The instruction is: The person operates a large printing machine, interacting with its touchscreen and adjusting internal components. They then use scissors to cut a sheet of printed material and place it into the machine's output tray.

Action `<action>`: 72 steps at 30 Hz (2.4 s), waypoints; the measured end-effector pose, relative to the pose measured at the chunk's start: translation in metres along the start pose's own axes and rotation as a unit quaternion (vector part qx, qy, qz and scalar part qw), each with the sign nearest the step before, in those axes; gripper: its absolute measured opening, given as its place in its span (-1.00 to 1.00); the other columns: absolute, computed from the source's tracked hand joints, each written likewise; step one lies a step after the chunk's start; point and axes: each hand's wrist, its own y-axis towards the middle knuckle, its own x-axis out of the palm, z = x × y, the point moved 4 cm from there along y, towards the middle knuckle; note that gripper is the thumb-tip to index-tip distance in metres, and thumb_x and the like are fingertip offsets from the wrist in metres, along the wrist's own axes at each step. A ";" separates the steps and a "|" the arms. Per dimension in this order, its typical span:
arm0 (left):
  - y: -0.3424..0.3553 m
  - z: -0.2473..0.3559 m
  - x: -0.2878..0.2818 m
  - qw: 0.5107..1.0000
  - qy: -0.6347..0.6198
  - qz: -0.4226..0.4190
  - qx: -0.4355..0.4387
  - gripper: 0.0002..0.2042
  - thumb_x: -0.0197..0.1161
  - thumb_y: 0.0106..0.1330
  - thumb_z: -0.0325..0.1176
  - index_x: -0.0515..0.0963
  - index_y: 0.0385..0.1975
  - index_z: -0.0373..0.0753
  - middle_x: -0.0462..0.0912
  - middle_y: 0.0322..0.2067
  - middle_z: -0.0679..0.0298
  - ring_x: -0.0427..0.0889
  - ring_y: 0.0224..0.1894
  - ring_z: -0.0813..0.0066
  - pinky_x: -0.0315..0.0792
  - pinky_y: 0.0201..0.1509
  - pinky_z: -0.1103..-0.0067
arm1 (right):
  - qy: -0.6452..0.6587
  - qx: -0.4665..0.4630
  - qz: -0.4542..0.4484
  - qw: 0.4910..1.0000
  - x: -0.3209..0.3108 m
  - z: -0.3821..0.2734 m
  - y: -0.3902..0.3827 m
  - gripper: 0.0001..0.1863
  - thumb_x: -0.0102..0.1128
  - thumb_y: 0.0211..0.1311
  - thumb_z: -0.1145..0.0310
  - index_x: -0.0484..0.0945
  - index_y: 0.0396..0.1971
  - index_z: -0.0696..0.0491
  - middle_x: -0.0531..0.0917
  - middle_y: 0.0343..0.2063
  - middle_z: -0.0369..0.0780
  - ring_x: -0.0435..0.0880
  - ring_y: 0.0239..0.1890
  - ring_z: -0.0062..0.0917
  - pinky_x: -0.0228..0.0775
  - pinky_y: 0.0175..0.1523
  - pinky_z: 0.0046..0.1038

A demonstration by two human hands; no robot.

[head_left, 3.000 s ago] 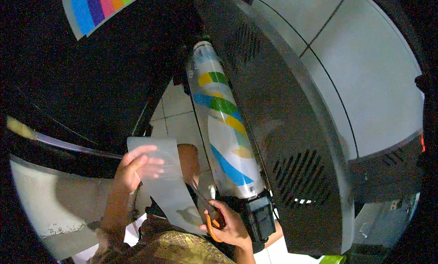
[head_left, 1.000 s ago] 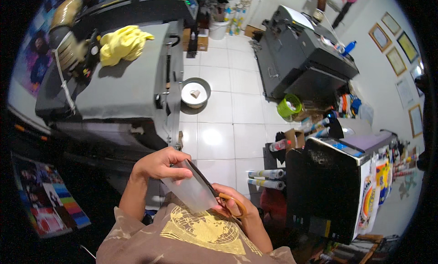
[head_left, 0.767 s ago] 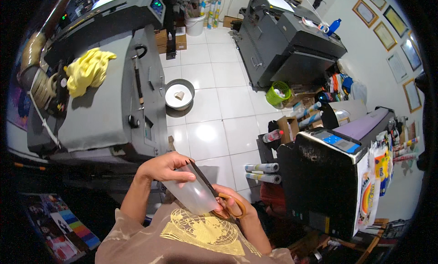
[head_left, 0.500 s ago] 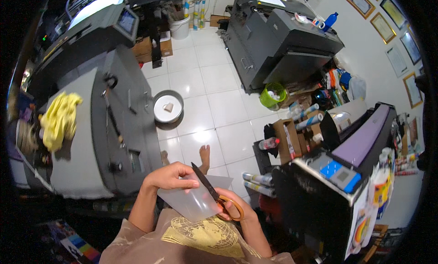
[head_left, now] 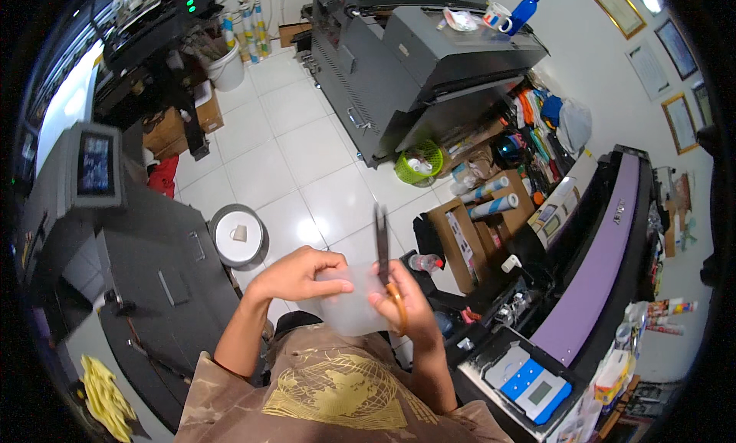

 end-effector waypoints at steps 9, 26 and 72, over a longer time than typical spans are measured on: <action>0.126 -0.004 -0.108 0.993 -0.009 -0.070 -0.093 -0.71 0.29 0.50 -0.15 0.63 -0.37 -0.26 0.43 -0.63 0.55 0.30 -0.54 0.79 0.20 -0.52 0.65 | -0.035 -0.088 0.144 0.985 -0.136 -0.078 0.113 -0.56 0.30 0.18 0.42 0.40 0.06 0.01 0.32 -0.42 -0.47 0.28 -0.44 -0.80 0.12 -0.37 -0.66; 0.336 0.046 -0.232 0.994 0.094 0.053 -0.025 -0.64 0.27 0.51 -0.17 0.44 -0.50 -0.25 0.25 -0.64 0.55 0.17 -0.54 0.75 0.13 -0.51 0.60 | -0.120 0.078 0.162 0.976 -0.196 -0.081 0.158 -0.68 0.32 0.34 0.35 0.45 0.00 0.08 0.59 -0.33 -0.28 0.60 -0.24 -0.56 0.47 -0.09 -0.46; 0.390 0.043 -0.257 0.981 -0.027 -0.191 0.000 -0.77 0.44 0.36 -0.27 0.51 -0.31 -0.23 0.56 -0.52 0.45 0.48 -0.46 0.76 0.33 -0.39 0.67 | 0.136 -0.077 0.044 0.987 -0.134 -0.121 0.225 -0.45 0.11 0.52 0.06 0.42 0.23 0.21 0.65 -0.04 -0.18 0.57 -0.11 -0.58 0.41 0.05 -0.51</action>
